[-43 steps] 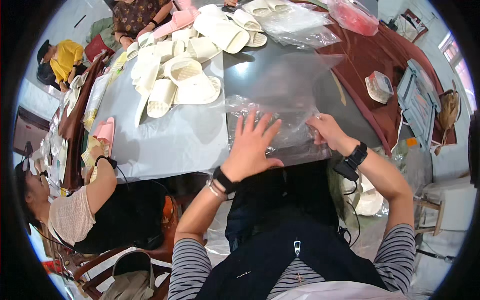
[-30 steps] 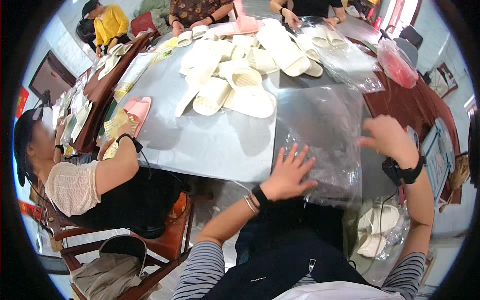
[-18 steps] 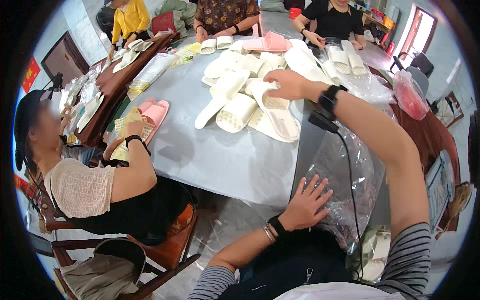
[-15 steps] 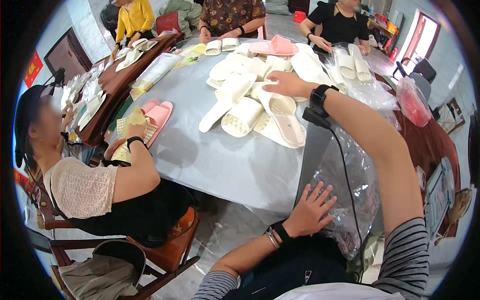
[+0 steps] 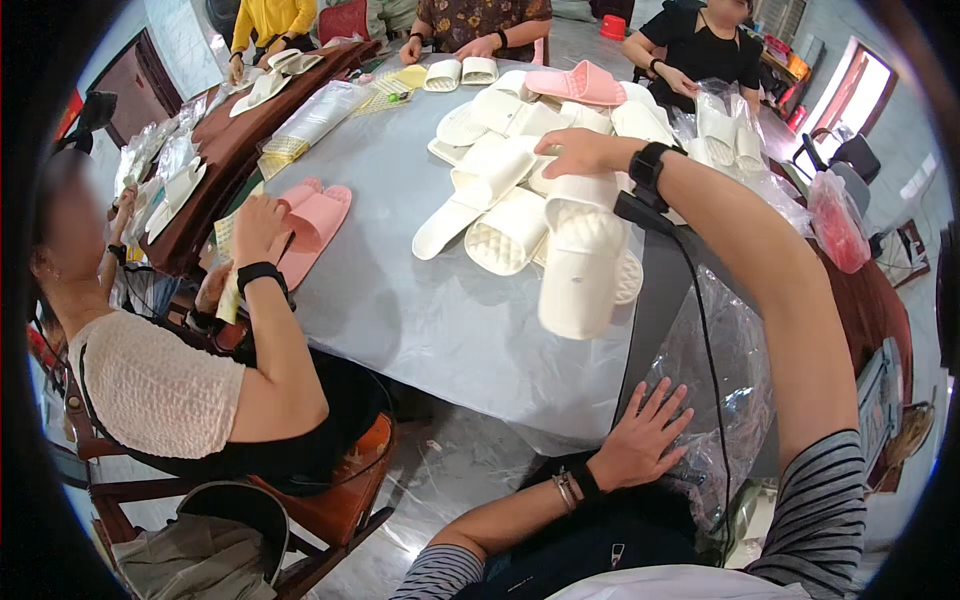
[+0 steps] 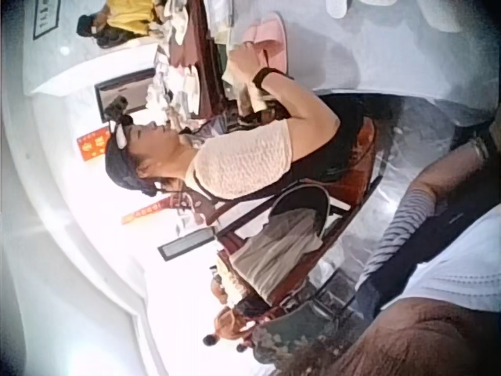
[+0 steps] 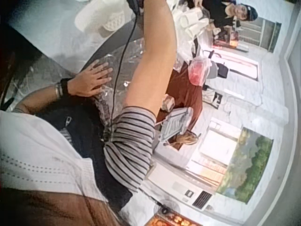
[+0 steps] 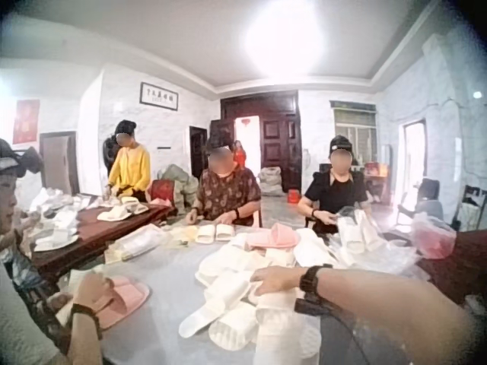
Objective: Packaging finished slippers into plastic bags and placing them into a collection sack.
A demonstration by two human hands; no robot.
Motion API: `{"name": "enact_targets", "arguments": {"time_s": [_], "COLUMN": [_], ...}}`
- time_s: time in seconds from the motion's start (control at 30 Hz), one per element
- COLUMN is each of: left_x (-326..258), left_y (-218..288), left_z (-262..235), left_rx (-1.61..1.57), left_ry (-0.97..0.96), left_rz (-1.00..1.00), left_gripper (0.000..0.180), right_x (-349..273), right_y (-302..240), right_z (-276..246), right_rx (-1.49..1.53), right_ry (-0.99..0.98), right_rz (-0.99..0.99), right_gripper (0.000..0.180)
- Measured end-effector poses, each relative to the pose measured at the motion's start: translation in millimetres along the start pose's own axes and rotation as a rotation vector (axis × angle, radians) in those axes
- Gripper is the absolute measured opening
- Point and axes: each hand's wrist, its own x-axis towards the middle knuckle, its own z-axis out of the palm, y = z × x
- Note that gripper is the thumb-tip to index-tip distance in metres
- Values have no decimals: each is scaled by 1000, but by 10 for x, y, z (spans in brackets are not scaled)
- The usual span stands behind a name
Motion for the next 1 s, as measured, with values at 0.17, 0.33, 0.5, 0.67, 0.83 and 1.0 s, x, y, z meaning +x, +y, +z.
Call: {"name": "enact_targets", "arguments": {"time_s": [0.17,0.33,0.5,0.67,0.83,1.0], "left_x": [-30,57,47,-1,108,346], "left_y": [-25,48,24,58,191,183], "left_z": [-13,-5,56,88,50,126], "left_rx": [37,63,73,139,304,95], "left_ry": [-69,-153,-91,54,-12,-206], "left_rz": [-32,-32,24,-30,-75,38], "left_gripper": [58,59,60,58,45,38], "right_x": [271,371,37,-977,-2608,-4657], "right_y": [-387,-128,-186,-489,-70,-37], "right_z": [57,361,408,-25,-7,364], "right_rx": [-115,746,1253,1498,1698,1780], "right_ry": [-123,-174,-176,-140,61,346], "right_rz": [232,286,423,317,124,345], "right_gripper": [88,54,19,33,26,20]}}
